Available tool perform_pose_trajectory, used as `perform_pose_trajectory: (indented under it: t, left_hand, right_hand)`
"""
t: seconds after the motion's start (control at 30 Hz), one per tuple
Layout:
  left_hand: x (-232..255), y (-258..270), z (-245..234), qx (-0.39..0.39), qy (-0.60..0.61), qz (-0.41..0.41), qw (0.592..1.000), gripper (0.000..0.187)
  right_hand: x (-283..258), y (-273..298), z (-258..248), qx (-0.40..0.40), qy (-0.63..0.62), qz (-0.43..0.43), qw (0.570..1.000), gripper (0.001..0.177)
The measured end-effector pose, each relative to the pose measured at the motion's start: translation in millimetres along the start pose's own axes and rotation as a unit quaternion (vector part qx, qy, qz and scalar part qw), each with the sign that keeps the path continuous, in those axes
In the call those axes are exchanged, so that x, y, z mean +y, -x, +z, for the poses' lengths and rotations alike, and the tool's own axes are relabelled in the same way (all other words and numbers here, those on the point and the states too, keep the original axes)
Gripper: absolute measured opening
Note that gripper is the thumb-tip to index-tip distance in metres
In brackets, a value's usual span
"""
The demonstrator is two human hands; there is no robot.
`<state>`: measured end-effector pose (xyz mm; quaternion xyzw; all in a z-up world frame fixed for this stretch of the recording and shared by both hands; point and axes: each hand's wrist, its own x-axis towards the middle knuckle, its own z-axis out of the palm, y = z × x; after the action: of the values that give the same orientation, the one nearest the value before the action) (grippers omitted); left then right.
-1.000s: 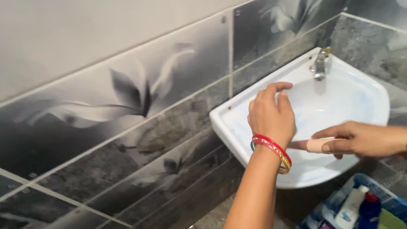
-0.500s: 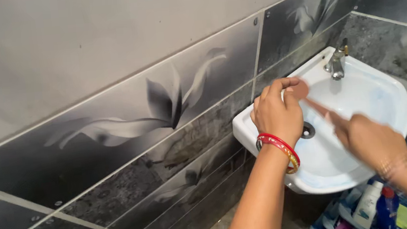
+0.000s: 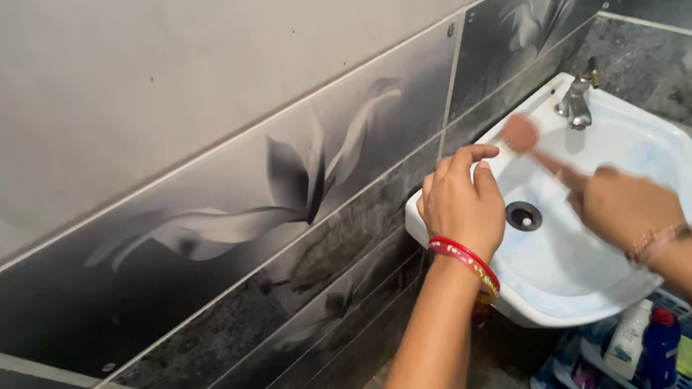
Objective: The person scrubs a white bathroom sink with a brush, rinses it with water from the tap, and then rinses a plastic jug under the running water.
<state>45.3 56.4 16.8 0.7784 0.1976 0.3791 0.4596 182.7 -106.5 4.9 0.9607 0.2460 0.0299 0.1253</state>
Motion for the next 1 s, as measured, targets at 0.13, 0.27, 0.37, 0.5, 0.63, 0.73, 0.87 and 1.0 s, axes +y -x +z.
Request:
perform_pose_trajectory:
  t: [0.13,0.27,0.37,0.5,0.63,0.73,0.87,1.0]
  left_hand:
    - [-6.9,3.9,-7.6,0.018,-0.003,0.003,1.000,0.022]
    - [-9.6,0.6,-12.7,0.051,-0.003,-0.006,0.999,0.023]
    - [-8.6,-1.0,-11.1,0.076,0.009,0.006,0.997,0.023]
    - [-0.9,0.5,-6.6,0.115,-0.003,0.018,0.993,0.022]
    - [9.6,12.5,-6.6,0.125,-0.012,-0.005,0.992,0.024]
    - [16.6,25.1,-6.2,0.150,-0.025,-0.001,0.988,0.022]
    - [25.9,41.3,-9.1,0.178,-0.045,-0.012,0.983,0.021]
    - [35.0,63.9,-0.5,0.204,-0.073,-0.021,0.976,0.022]
  right_hand:
    - [26.3,-42.9,24.7,0.099,-0.057,0.021,0.993,0.042]
    - [10.6,7.2,13.0,-0.004,-0.037,-0.004,0.999,0.041]
    - [-7.2,90.1,-4.0,-0.056,0.007,-0.064,0.996,0.055]
    - [-22.0,124.4,-32.6,-0.037,-0.022,-0.127,0.991,0.064]
    - [-7.8,105.3,-45.0,0.001,-0.015,-0.166,0.986,0.061]
    - [26.8,107.9,-23.7,-0.040,0.016,-0.182,0.982,0.063]
    - [94.6,95.8,61.9,-0.115,0.026,-0.191,0.974,0.066]
    - [171.8,49.9,143.5,-0.120,-0.120,-0.286,0.943,0.068]
